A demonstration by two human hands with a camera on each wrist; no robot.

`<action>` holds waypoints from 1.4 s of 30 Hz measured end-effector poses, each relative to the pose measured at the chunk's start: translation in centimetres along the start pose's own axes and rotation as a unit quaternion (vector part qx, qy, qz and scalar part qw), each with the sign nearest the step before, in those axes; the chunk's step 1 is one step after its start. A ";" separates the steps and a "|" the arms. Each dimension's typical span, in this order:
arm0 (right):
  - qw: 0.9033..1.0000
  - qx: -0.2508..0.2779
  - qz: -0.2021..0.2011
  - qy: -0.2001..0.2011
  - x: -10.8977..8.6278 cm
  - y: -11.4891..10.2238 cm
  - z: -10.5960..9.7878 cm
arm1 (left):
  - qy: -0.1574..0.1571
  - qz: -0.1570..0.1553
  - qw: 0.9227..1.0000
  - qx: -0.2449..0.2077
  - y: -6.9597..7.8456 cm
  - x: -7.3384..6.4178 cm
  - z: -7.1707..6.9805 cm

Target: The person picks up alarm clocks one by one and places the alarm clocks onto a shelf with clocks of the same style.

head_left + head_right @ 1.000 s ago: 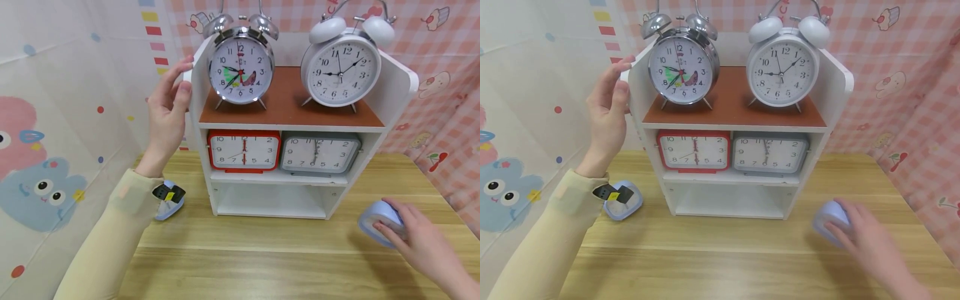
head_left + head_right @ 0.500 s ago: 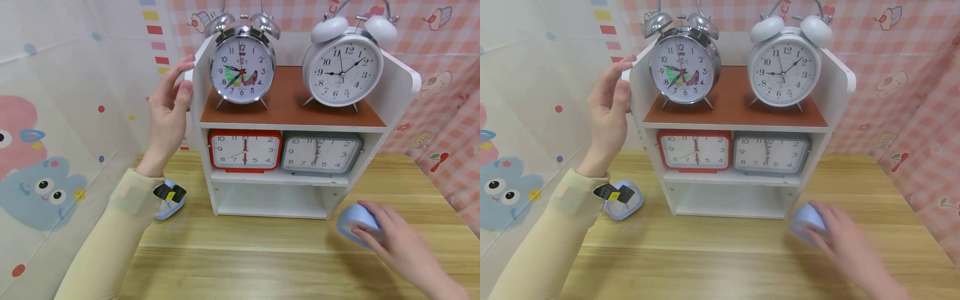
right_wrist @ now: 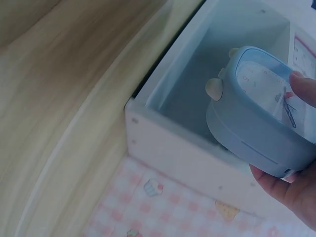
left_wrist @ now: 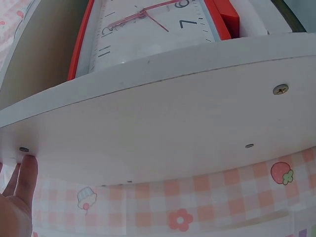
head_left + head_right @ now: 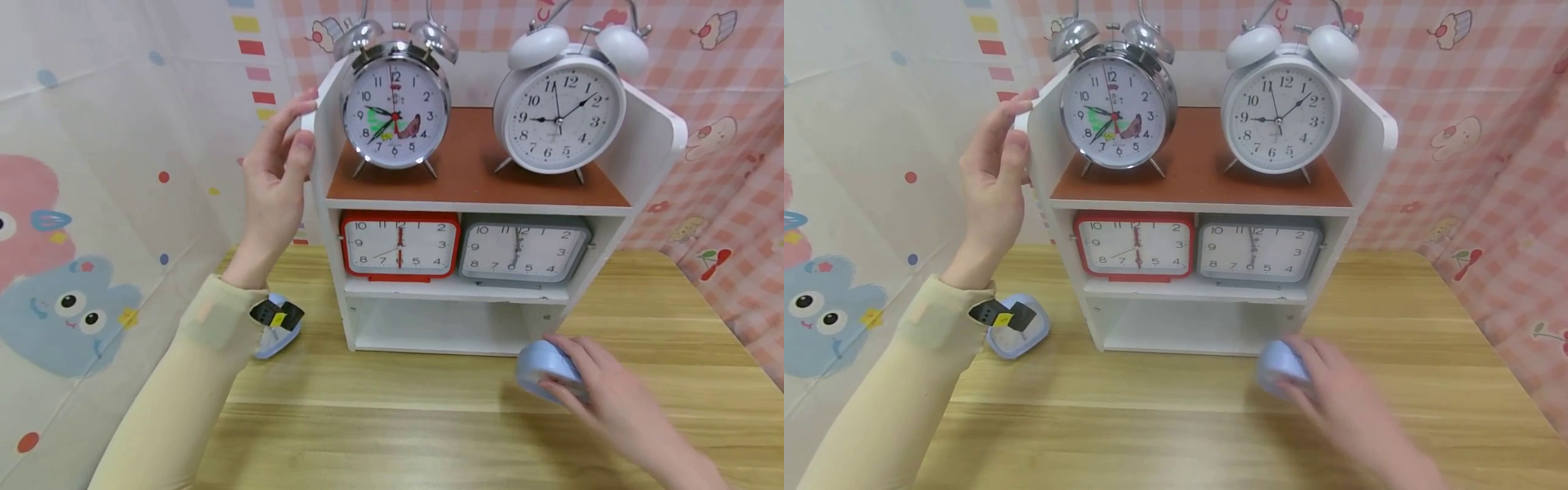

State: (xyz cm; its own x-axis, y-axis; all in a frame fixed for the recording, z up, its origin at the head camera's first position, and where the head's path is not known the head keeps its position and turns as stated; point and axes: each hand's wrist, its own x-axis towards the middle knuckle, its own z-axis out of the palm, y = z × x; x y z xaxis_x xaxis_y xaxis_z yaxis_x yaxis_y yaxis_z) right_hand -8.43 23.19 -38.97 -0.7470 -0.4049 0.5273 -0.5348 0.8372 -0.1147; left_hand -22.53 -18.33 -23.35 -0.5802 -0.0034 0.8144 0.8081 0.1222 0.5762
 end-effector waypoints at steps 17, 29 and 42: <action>0.998 0.031 -0.058 0.002 2.4 -3.6 2.3 | 0.003 -0.006 1.000 -0.012 0.1 0.0 -0.1; 0.997 0.044 -0.066 -0.014 3.3 -5.5 3.2 | 0.002 -0.006 1.000 -0.016 0.1 0.0 0.0; 0.996 0.057 -0.069 -0.014 4.2 -6.7 4.3 | 0.002 -0.006 1.000 -0.014 0.1 0.1 0.0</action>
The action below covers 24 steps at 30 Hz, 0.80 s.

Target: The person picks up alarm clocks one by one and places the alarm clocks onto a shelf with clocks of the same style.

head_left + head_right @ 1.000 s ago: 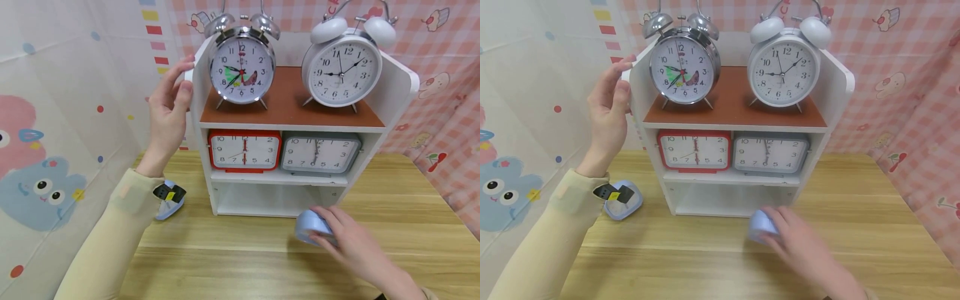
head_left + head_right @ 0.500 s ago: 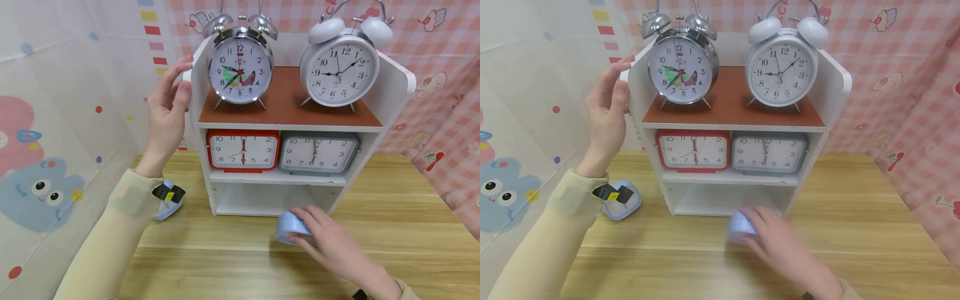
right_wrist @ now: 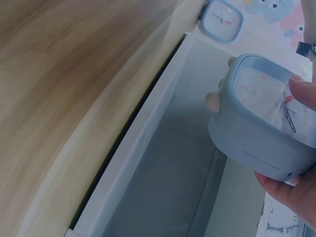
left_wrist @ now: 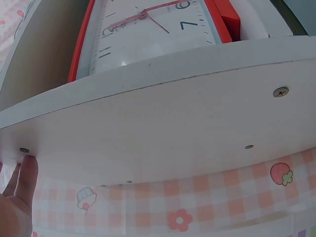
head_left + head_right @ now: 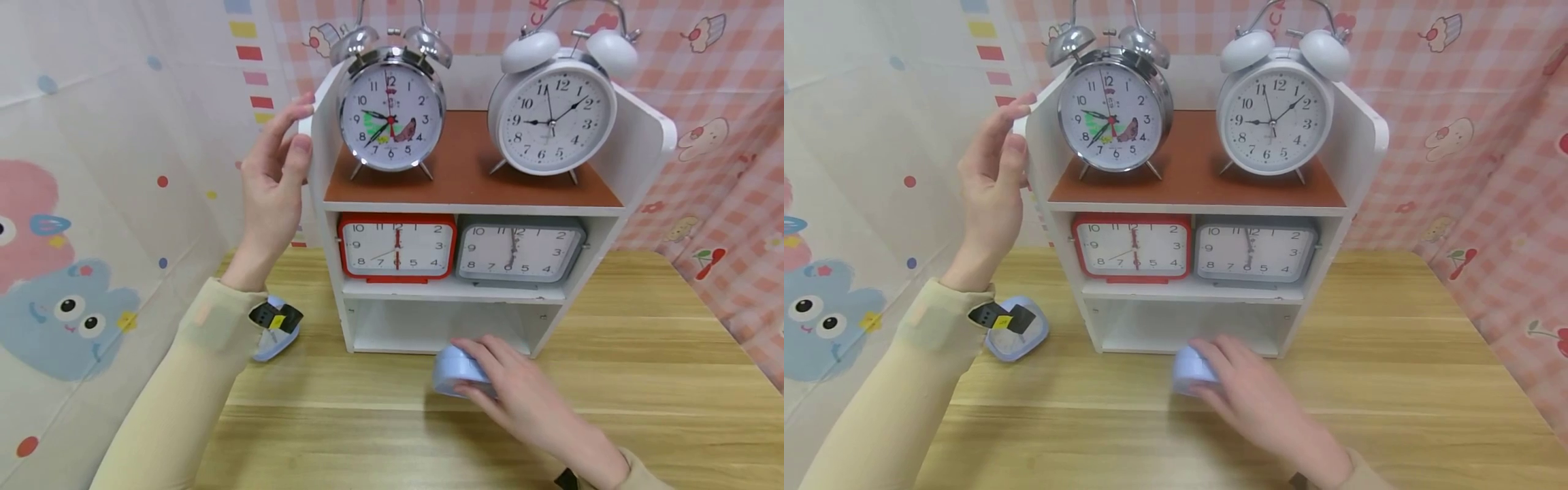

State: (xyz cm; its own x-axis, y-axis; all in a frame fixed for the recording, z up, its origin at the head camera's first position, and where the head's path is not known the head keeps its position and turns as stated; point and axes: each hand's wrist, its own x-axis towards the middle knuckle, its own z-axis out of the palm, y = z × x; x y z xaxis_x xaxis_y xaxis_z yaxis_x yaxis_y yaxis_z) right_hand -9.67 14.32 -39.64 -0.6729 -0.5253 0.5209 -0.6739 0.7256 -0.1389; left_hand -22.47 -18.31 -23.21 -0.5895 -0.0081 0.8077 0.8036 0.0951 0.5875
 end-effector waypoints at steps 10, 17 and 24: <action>1.000 0.009 -0.009 -0.012 1.3 -0.7 0.9 | -0.002 0.003 1.000 0.001 -0.1 -0.1 -0.1; 1.000 0.016 -0.015 -0.020 2.5 -1.4 1.2 | -0.007 -0.001 1.000 0.000 0.0 -0.1 -0.1; 0.999 0.017 -0.014 -0.034 3.5 -2.0 1.9 | -0.007 -0.002 1.000 -0.002 0.0 -0.1 -0.1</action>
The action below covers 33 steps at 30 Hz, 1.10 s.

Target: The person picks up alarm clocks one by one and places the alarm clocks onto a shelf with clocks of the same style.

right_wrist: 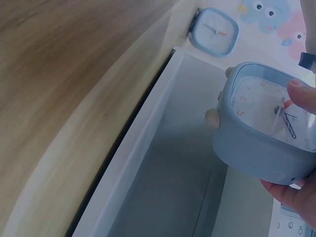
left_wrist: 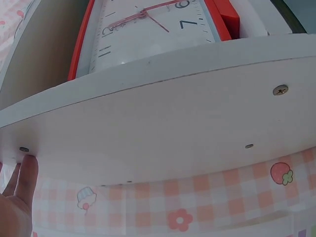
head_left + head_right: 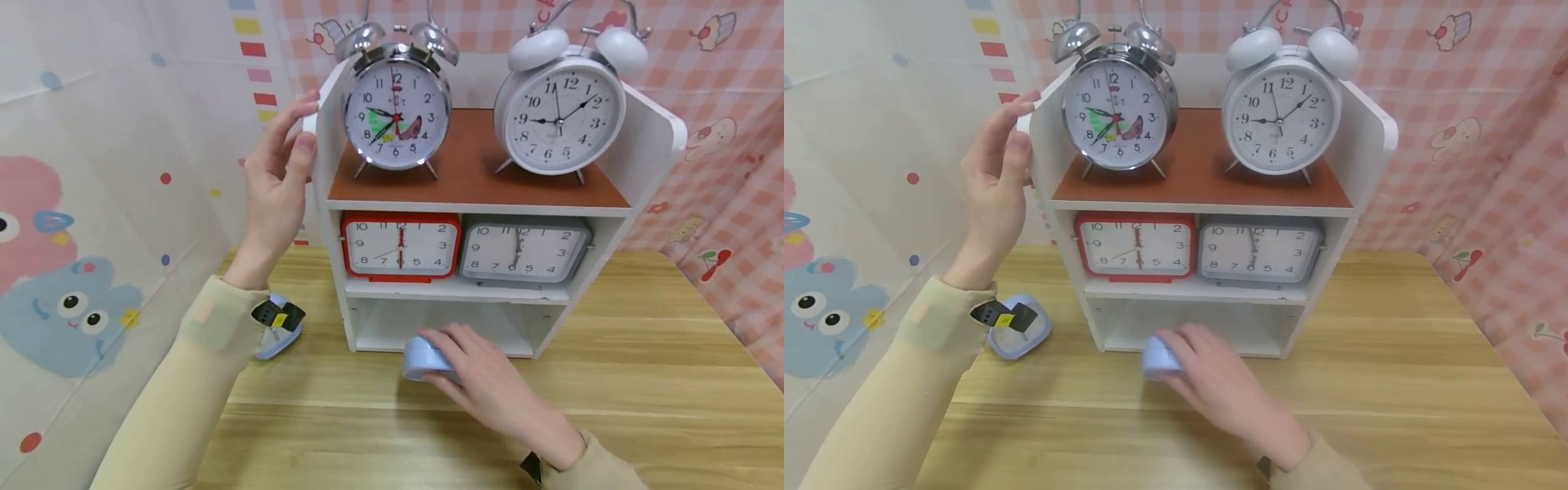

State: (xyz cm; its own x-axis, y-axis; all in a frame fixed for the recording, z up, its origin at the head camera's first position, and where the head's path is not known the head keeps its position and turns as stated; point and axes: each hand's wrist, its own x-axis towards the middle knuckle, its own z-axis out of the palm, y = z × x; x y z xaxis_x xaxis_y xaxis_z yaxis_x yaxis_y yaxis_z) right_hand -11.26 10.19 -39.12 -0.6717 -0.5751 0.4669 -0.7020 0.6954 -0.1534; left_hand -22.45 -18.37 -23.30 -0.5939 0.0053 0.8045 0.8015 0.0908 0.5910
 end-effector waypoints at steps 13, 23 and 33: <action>1.000 0.007 -0.022 0.013 1.6 -0.1 1.8 | -0.006 0.004 1.000 0.011 0.0 0.2 0.1; 1.000 0.011 -0.014 -0.004 3.3 0.1 3.4 | -0.003 0.005 1.000 0.013 -0.1 0.0 -0.1; 1.000 0.002 -0.016 -0.012 5.1 0.6 4.6 | -0.005 0.005 1.000 0.024 -0.1 0.0 -0.1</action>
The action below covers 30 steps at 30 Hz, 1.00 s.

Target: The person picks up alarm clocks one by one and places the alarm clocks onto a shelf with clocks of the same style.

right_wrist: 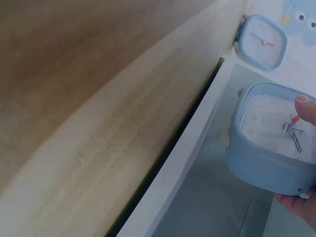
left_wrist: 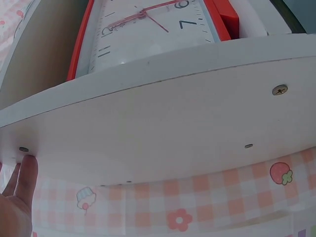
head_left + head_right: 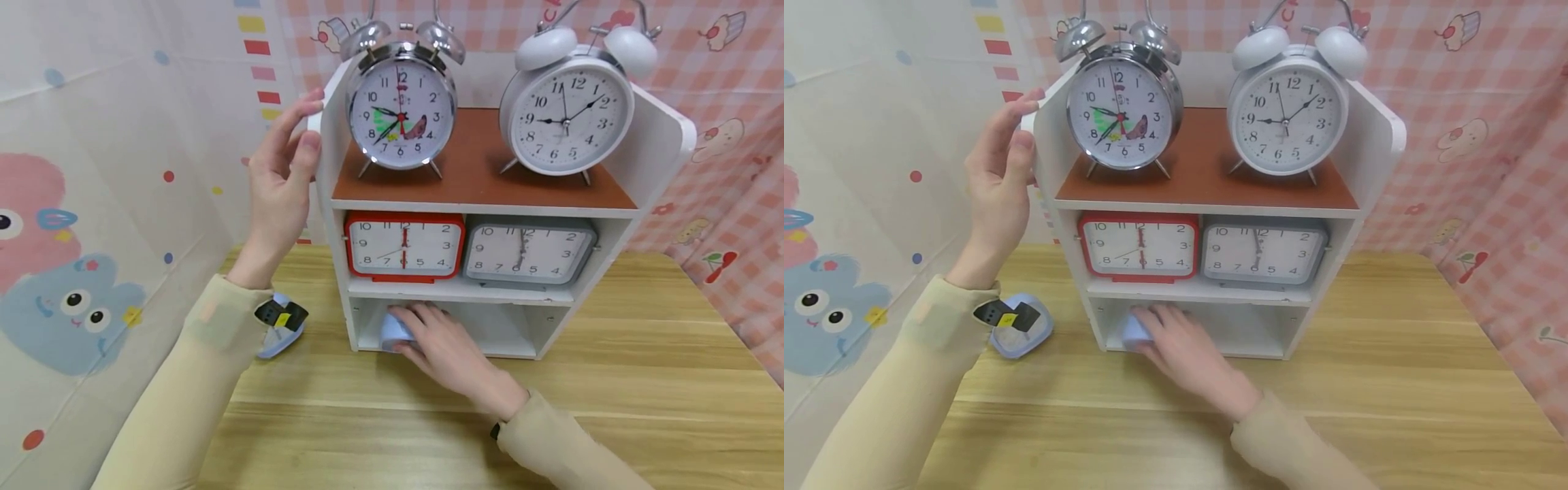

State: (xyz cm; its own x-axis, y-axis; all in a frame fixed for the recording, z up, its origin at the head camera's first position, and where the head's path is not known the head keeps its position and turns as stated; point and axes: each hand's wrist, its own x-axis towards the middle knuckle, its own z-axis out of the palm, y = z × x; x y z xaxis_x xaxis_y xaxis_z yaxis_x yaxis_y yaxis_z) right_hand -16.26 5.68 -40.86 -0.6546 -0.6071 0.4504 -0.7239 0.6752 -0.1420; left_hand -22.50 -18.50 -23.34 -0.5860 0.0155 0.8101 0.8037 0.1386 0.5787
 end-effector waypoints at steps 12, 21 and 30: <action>1.000 -0.007 0.003 -0.010 1.5 0.4 1.1 | 0.004 -0.001 1.000 -0.016 0.1 0.0 0.0; 0.999 0.000 0.006 -0.036 2.2 0.3 1.5 | 0.000 0.000 1.000 0.000 0.1 0.1 0.0; 0.999 -0.005 0.014 -0.043 2.7 0.3 1.9 | 0.000 0.003 1.000 0.009 0.0 0.1 0.0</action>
State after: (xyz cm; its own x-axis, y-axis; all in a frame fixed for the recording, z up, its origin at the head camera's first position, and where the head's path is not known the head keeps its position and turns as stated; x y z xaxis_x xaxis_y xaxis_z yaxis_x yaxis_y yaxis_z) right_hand -18.62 3.43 -41.37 -0.6912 -0.6210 0.3696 -0.7031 0.6961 -0.1453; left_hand -22.54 -18.49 -23.28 -0.5805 0.0164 0.8141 0.8057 0.1564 0.5713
